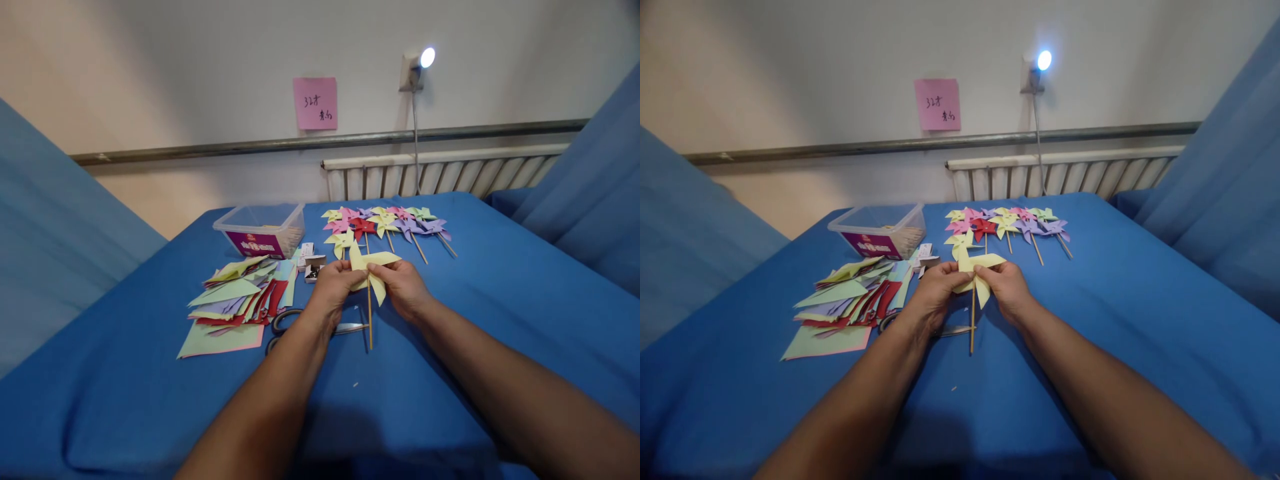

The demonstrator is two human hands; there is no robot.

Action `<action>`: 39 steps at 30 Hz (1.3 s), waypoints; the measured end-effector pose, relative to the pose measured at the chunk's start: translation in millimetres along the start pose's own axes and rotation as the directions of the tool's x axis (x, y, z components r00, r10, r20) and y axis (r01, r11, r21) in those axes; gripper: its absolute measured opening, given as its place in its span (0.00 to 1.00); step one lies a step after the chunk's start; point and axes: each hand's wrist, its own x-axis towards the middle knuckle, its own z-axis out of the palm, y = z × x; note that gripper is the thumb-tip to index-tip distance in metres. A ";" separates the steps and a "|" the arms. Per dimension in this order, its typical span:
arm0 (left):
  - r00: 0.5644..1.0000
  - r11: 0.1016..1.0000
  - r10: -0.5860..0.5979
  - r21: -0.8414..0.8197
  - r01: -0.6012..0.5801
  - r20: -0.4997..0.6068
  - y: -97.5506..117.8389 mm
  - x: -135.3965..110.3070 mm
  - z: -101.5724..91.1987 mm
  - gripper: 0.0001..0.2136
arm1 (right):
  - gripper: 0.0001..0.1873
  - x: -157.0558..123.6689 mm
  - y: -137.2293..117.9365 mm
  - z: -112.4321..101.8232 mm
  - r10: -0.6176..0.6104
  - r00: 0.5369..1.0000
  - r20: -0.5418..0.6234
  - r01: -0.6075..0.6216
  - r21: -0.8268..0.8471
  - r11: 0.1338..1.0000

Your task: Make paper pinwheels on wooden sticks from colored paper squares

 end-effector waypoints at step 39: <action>0.996 1.000 -0.002 0.010 0.001 0.087 2.1 1.0 -4.3 0.16 | 0.18 -0.2 -0.1 -5.2 -0.009 0.999 0.048 0.008 0.021 1.000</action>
